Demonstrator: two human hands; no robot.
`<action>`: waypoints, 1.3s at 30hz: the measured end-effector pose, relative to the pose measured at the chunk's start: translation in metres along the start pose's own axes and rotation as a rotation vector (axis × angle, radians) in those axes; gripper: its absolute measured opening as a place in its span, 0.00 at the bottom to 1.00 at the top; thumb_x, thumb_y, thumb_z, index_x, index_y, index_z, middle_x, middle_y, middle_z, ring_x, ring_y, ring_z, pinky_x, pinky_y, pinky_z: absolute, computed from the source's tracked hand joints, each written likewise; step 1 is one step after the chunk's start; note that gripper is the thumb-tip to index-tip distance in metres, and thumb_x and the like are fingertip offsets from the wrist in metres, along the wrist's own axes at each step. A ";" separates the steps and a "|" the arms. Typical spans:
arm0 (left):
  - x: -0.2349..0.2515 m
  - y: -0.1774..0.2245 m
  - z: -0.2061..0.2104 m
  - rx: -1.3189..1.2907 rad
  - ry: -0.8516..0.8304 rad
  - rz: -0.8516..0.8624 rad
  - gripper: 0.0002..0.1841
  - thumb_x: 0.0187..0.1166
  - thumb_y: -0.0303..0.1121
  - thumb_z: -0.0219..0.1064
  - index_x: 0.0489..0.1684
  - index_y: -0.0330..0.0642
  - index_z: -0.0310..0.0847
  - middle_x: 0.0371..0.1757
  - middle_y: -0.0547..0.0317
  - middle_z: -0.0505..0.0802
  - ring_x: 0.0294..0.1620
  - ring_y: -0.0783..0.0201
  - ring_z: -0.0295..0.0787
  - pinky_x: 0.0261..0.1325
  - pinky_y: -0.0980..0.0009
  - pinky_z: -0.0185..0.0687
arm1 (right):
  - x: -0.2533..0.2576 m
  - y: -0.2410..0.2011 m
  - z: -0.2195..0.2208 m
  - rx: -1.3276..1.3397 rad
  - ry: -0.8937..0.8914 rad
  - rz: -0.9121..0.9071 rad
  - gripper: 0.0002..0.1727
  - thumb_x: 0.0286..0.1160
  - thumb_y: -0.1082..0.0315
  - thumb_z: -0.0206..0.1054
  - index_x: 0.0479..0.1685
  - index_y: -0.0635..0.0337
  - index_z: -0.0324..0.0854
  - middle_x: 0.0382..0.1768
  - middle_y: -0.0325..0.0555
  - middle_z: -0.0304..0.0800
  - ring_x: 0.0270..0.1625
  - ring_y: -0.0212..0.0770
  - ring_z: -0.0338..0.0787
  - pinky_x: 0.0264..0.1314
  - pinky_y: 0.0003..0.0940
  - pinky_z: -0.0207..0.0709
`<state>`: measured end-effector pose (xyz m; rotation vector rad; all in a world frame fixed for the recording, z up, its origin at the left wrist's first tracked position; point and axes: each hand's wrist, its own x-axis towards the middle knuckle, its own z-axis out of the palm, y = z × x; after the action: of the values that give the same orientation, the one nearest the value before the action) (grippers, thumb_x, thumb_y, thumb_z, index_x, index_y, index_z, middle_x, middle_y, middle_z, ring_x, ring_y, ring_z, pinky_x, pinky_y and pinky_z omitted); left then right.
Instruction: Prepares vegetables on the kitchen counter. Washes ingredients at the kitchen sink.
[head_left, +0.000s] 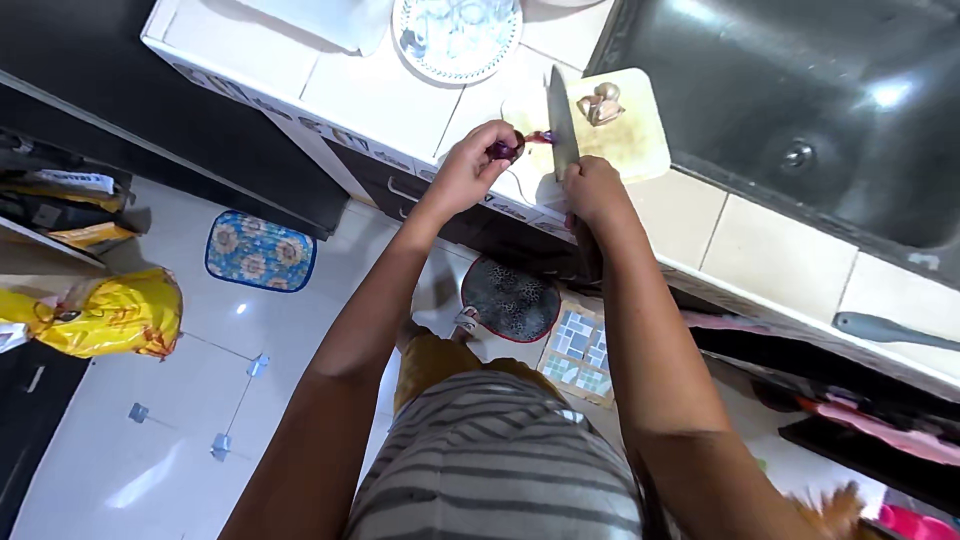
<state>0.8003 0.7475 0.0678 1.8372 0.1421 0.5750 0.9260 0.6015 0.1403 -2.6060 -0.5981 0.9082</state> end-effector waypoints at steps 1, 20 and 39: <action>0.000 -0.001 -0.001 0.001 0.002 -0.006 0.14 0.80 0.18 0.61 0.60 0.21 0.77 0.68 0.32 0.82 0.62 0.55 0.87 0.64 0.67 0.84 | 0.001 -0.001 -0.004 -0.031 -0.003 0.002 0.23 0.96 0.61 0.39 0.56 0.71 0.75 0.41 0.63 0.82 0.33 0.52 0.86 0.39 0.51 0.80; 0.004 0.000 -0.012 -0.186 0.024 -0.204 0.23 0.75 0.16 0.62 0.69 0.21 0.64 0.71 0.37 0.79 0.63 0.62 0.86 0.64 0.67 0.85 | -0.032 0.016 -0.012 0.059 -0.014 -0.188 0.20 0.96 0.63 0.45 0.48 0.70 0.79 0.34 0.64 0.84 0.39 0.62 0.88 0.44 0.61 0.78; 0.038 0.042 -0.017 -0.345 0.029 -0.231 0.26 0.74 0.18 0.64 0.74 0.29 0.67 0.61 0.54 0.88 0.55 0.69 0.90 0.63 0.66 0.86 | -0.045 -0.037 -0.016 0.010 -0.174 0.071 0.21 0.93 0.60 0.51 0.68 0.68 0.77 0.62 0.67 0.86 0.69 0.65 0.85 0.67 0.64 0.75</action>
<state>0.8181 0.7620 0.1219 1.4545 0.2552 0.4331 0.8938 0.6096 0.1910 -2.5712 -0.5450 1.1659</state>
